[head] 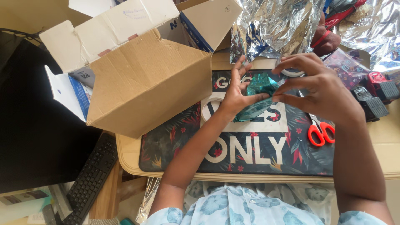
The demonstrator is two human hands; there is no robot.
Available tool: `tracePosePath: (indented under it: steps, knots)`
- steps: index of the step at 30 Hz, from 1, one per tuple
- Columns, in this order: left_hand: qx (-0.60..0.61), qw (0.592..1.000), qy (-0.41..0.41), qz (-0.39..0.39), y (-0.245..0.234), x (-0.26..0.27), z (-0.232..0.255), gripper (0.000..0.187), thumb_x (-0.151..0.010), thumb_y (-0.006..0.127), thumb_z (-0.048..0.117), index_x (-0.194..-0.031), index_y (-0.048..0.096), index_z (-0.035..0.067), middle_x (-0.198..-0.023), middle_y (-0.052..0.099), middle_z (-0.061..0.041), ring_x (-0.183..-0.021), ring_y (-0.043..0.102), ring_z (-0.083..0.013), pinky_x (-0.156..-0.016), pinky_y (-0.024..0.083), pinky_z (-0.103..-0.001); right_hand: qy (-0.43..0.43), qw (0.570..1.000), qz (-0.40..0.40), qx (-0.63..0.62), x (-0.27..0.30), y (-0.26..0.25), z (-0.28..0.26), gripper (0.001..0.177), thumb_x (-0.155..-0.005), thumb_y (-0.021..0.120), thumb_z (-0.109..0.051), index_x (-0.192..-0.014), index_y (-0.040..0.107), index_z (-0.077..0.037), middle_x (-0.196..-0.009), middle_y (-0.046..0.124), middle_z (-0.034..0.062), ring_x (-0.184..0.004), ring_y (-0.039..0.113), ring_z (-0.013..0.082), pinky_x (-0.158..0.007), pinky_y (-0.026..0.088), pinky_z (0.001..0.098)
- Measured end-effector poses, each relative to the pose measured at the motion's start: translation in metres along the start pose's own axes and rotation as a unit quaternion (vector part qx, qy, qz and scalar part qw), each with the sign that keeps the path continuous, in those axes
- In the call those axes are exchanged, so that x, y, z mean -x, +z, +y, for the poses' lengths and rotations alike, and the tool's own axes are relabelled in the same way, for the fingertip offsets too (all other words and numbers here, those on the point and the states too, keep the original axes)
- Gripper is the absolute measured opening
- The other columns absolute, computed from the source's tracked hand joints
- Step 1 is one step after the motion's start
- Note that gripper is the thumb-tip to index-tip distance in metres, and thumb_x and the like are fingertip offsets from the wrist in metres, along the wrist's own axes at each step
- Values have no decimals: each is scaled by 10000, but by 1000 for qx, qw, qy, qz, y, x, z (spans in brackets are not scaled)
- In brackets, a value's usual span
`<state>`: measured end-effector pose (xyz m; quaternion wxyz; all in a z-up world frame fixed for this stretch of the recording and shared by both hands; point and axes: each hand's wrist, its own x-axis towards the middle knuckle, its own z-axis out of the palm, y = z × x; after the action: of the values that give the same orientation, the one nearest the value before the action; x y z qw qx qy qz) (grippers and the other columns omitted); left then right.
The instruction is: The person wraps a small rectangular box with teal metallic foil, then secures it with clear adhesive tape. They use scissors to cut the tape and smooth the edges. The wrapped item remains on the table at the end.
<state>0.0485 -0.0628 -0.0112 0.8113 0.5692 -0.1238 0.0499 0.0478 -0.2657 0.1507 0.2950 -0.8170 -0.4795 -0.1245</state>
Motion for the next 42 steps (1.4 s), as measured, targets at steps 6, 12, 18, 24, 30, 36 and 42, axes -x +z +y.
tracePosePath:
  steps: [6, 12, 18, 24, 30, 36, 42]
  knots:
    - [-7, 1000, 20, -5, -2, 5, -4, 1347, -658, 945, 97, -1657, 44, 159, -1656, 255, -250, -1279, 581, -313, -1046, 551, -416, 76, 995, -16, -62, 0, -21, 12, 261, -847, 855, -224, -1042, 748, -89, -1188, 728, 76, -1099, 728, 162, -931, 589, 335]
    - [-94, 991, 92, 23, 16, 18, 3, 1147, -864, 892, 259, -1665, 86, 105, -1644, 284, -260, -1508, 444, -312, -1165, 518, -423, 217, 969, -116, 17, 8, 20, -6, 1236, -453, 1045, -384, -1472, 455, -12, -1201, 677, 242, -1029, 700, 332, -801, 580, 425]
    - [-81, 987, 137, 16, 32, 37, 12, 1013, -1024, 530, 695, -1689, 10, 135, -1693, 255, -200, -1442, 462, -264, -1195, 428, -418, 307, 949, 33, -71, 42, 60, -20, 1127, -579, 965, -255, -1531, 381, -105, -1203, 704, 178, -994, 746, 250, -776, 610, 348]
    - [-72, 965, 240, 73, 25, 29, -4, 865, -1084, 378, 690, -1683, 19, 180, -1711, 215, -136, -1414, 432, -278, -1249, 291, -421, 160, 959, 209, -107, 80, 118, 0, 930, -767, 926, -97, -1472, 320, -109, -1316, 661, 188, -1164, 711, 280, -873, 625, 357]
    - [-71, 990, 73, 93, -3, 19, -30, 875, -953, 600, 97, -1658, 83, 139, -1753, 78, -151, -1559, 262, -382, -1248, 232, -577, 185, 970, 155, -20, 94, 157, 17, 848, -800, 889, 1, -1453, 367, -143, -1402, 585, 159, -1183, 685, 319, -899, 611, 390]
    - [-92, 995, 35, 22, -13, 40, -31, 1072, -773, 601, -101, -1672, 90, 181, -1744, 53, -117, -1618, 129, -368, -1296, 141, -559, 184, 977, 69, -85, 102, 126, -4, 1171, -507, 964, -226, -1484, 345, -38, -1407, 464, 235, -1239, 565, 368, -948, 548, 432]
    - [-253, 962, 102, 15, -28, 56, -24, 1144, -770, 724, -59, -1680, 78, 190, -1743, 61, -175, -1657, 71, -350, -1341, 149, -494, 277, 947, 127, -107, 98, 122, -22, 597, -795, 904, -241, -1280, 620, -41, -1320, 608, 121, -1155, 669, 239, -892, 605, 344]
